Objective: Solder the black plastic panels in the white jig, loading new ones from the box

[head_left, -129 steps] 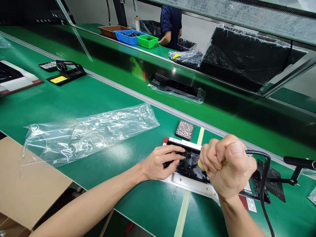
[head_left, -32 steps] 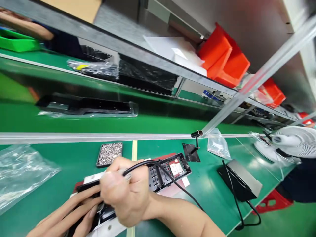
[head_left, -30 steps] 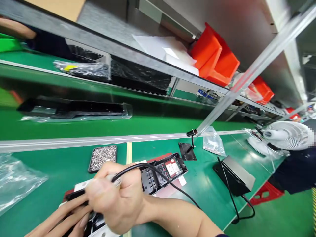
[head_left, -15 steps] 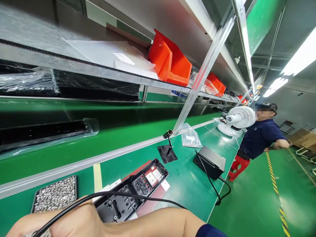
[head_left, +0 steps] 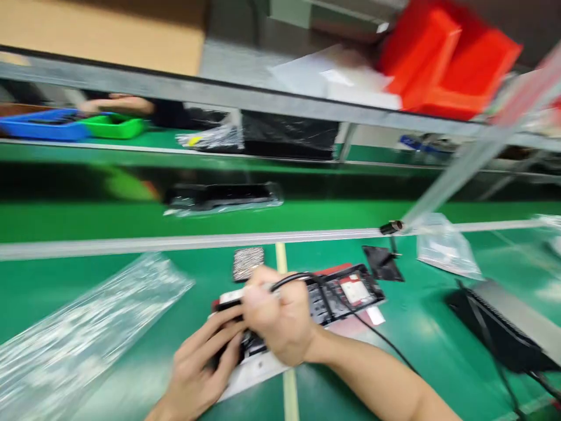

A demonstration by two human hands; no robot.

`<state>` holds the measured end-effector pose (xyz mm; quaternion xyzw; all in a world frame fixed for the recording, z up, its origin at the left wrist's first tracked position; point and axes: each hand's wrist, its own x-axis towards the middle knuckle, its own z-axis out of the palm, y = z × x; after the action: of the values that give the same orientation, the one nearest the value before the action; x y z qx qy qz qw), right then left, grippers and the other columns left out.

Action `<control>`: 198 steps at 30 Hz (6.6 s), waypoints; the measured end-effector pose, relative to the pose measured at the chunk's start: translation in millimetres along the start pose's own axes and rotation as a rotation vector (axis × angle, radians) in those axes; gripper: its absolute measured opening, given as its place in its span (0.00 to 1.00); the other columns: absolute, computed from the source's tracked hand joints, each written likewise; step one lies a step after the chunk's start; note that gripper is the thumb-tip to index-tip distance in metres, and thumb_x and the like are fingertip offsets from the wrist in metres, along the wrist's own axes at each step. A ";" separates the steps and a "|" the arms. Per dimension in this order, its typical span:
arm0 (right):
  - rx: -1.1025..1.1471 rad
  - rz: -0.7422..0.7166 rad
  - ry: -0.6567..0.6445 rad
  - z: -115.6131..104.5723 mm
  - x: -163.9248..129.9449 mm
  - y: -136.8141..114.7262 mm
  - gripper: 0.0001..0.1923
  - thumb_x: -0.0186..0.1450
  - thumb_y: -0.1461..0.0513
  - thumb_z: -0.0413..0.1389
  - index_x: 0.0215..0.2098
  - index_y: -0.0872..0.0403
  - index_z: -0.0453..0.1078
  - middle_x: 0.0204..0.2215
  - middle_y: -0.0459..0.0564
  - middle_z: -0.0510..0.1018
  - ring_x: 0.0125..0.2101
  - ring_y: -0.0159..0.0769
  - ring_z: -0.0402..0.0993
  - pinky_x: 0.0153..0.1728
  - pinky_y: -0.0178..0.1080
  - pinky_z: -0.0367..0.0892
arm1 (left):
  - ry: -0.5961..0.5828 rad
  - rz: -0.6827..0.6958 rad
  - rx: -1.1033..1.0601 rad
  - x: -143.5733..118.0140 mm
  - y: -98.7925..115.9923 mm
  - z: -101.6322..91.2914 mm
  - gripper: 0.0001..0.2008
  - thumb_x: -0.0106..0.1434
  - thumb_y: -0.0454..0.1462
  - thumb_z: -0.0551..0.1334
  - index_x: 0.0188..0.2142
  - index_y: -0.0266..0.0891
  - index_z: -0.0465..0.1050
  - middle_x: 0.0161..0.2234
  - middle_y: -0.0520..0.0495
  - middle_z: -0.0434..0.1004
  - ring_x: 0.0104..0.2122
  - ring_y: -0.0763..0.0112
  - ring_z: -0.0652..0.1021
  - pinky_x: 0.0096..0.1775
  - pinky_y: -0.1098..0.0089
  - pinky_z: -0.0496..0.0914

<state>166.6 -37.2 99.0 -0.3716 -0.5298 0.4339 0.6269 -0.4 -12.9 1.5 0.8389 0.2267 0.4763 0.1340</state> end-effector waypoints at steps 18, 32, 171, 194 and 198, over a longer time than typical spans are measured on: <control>0.227 -0.033 0.003 -3.4 4.5 -8.3 0.20 0.73 0.55 0.54 0.24 0.52 0.59 0.16 0.37 0.55 0.15 0.24 0.49 0.14 0.30 0.49 | -0.032 -0.108 -0.134 1.5 0.2 1.8 0.14 0.67 0.29 0.59 0.48 0.37 0.80 0.51 0.39 0.81 0.47 0.64 0.84 0.48 0.66 0.80; 0.238 -0.015 0.004 -2.5 6.9 -12.2 0.21 0.72 0.55 0.55 0.23 0.52 0.59 0.15 0.37 0.53 0.14 0.25 0.47 0.13 0.30 0.47 | 0.007 -0.091 -0.147 4.5 1.4 2.4 0.13 0.66 0.28 0.60 0.47 0.36 0.80 0.49 0.38 0.82 0.46 0.63 0.84 0.47 0.66 0.81; 0.197 -0.038 0.039 0.2 8.3 -14.1 0.23 0.70 0.54 0.57 0.21 0.52 0.57 0.14 0.37 0.53 0.13 0.24 0.47 0.12 0.28 0.49 | 0.011 -0.090 -0.169 2.6 -1.7 4.7 0.12 0.67 0.30 0.60 0.46 0.37 0.80 0.49 0.38 0.81 0.45 0.65 0.84 0.44 0.67 0.81; 0.178 -0.033 0.031 0.5 8.2 -14.3 0.23 0.70 0.54 0.57 0.21 0.52 0.56 0.13 0.38 0.53 0.13 0.24 0.47 0.12 0.28 0.49 | 0.000 -0.100 -0.163 2.3 -2.1 4.2 0.12 0.67 0.30 0.60 0.46 0.36 0.80 0.50 0.39 0.81 0.46 0.64 0.84 0.44 0.67 0.81; 0.169 -0.037 0.018 -0.3 8.2 -14.2 0.23 0.70 0.54 0.57 0.21 0.52 0.56 0.13 0.38 0.53 0.13 0.24 0.47 0.12 0.28 0.49 | 0.001 -0.099 -0.167 2.2 -2.3 5.2 0.12 0.67 0.30 0.60 0.46 0.36 0.81 0.50 0.38 0.81 0.47 0.64 0.83 0.45 0.66 0.81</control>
<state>169.5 -34.4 115.0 -0.3114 -0.4924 0.4618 0.6688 4.5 -9.9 -0.5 0.8124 0.2274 0.4866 0.2269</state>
